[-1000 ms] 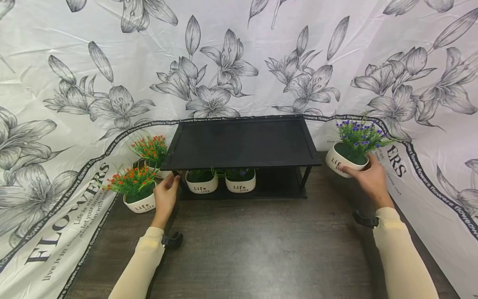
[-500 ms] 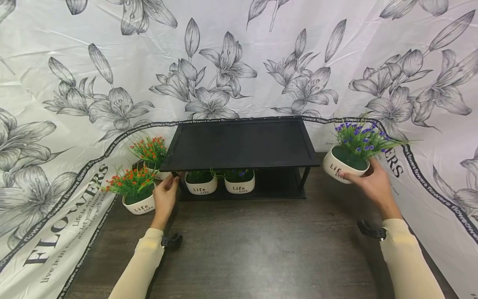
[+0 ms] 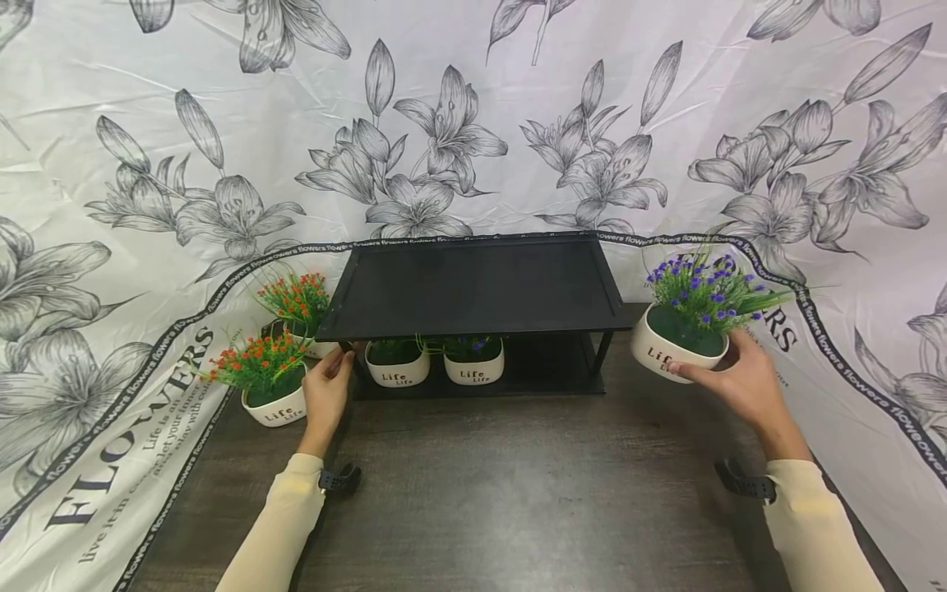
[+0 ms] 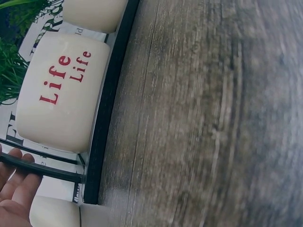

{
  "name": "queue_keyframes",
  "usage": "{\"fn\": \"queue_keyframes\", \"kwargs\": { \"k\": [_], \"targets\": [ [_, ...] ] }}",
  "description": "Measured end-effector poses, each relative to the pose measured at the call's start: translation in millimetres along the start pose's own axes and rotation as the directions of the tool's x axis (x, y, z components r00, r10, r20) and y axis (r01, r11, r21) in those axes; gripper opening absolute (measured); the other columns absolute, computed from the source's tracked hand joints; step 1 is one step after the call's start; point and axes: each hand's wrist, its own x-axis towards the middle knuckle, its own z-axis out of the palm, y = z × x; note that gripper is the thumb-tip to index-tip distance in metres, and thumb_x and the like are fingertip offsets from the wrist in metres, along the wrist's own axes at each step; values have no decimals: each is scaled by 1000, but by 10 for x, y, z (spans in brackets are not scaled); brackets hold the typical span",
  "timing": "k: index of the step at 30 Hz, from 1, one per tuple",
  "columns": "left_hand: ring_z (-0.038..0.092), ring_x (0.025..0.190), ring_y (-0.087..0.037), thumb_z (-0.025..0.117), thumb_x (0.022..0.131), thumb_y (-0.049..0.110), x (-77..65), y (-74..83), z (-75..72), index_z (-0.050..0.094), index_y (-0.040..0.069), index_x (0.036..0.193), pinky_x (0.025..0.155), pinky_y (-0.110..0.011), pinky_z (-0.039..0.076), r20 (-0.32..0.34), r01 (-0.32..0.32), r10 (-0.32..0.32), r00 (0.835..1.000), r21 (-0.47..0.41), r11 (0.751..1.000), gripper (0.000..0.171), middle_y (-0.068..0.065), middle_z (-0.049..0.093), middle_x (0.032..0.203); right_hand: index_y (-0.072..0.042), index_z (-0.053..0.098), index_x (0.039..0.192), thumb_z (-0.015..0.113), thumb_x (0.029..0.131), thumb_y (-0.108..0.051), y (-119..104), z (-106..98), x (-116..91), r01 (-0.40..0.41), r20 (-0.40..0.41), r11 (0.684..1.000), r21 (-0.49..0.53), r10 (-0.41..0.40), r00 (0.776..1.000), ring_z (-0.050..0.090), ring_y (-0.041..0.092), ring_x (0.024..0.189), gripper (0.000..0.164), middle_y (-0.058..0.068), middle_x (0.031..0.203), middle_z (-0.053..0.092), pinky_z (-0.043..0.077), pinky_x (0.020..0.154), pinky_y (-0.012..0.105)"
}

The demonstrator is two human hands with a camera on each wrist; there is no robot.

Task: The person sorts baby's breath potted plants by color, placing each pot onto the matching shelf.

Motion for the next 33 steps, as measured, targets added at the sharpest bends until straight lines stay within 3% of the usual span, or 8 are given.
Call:
{"fn": "queue_keyframes", "kwargs": {
  "k": [4,8,15,20,27,33],
  "targets": [
    [73,120,-36,70,106,21,2,-5,-4,68,1,140,95,-23,59,-2,-1,1,1000,10,1000,40,-22,72,133,-3,61,111,95,81,-30,-57,-1,-90,8,8,1000,7,-8,1000,57,3,65,53,-15,80,60,45,55,24],
    [74,119,-36,70,106,20,2,-3,-6,69,1,140,96,-31,60,-11,-11,11,1000,9,1000,39,-22,72,133,-2,61,121,95,82,-29,-110,-6,-170,-3,38,1000,30,2,999,59,-1,70,59,-21,84,62,47,59,21],
    [74,120,-36,71,105,19,1,-11,-9,69,1,140,93,-18,58,-16,-7,7,1000,0,1000,39,-21,72,134,2,63,125,94,81,-34,-189,-3,-260,-3,80,1000,-15,4,997,57,-5,77,64,-15,92,63,44,64,19],
    [74,120,-36,71,105,19,-2,-2,-12,69,1,140,94,-24,59,-12,-4,4,1000,8,1000,39,-22,72,133,1,68,121,95,80,-29,-225,9,-315,64,81,998,-8,-64,995,59,-7,77,57,-23,89,64,45,64,19],
    [73,120,-37,71,105,18,6,1,-7,69,0,140,85,0,49,-10,-15,15,1000,-22,1000,39,-23,72,132,2,68,126,97,75,-21,-296,47,-360,109,88,994,17,-110,990,57,-11,82,63,-33,90,61,45,67,15],
    [74,119,-37,71,105,19,2,-3,-1,70,2,139,87,-4,52,-7,-25,25,1000,-8,1000,38,-22,73,132,-3,61,141,97,74,-12,-342,136,-392,156,107,982,108,-167,980,61,-10,89,76,-33,105,62,50,70,13]
  ]
}}
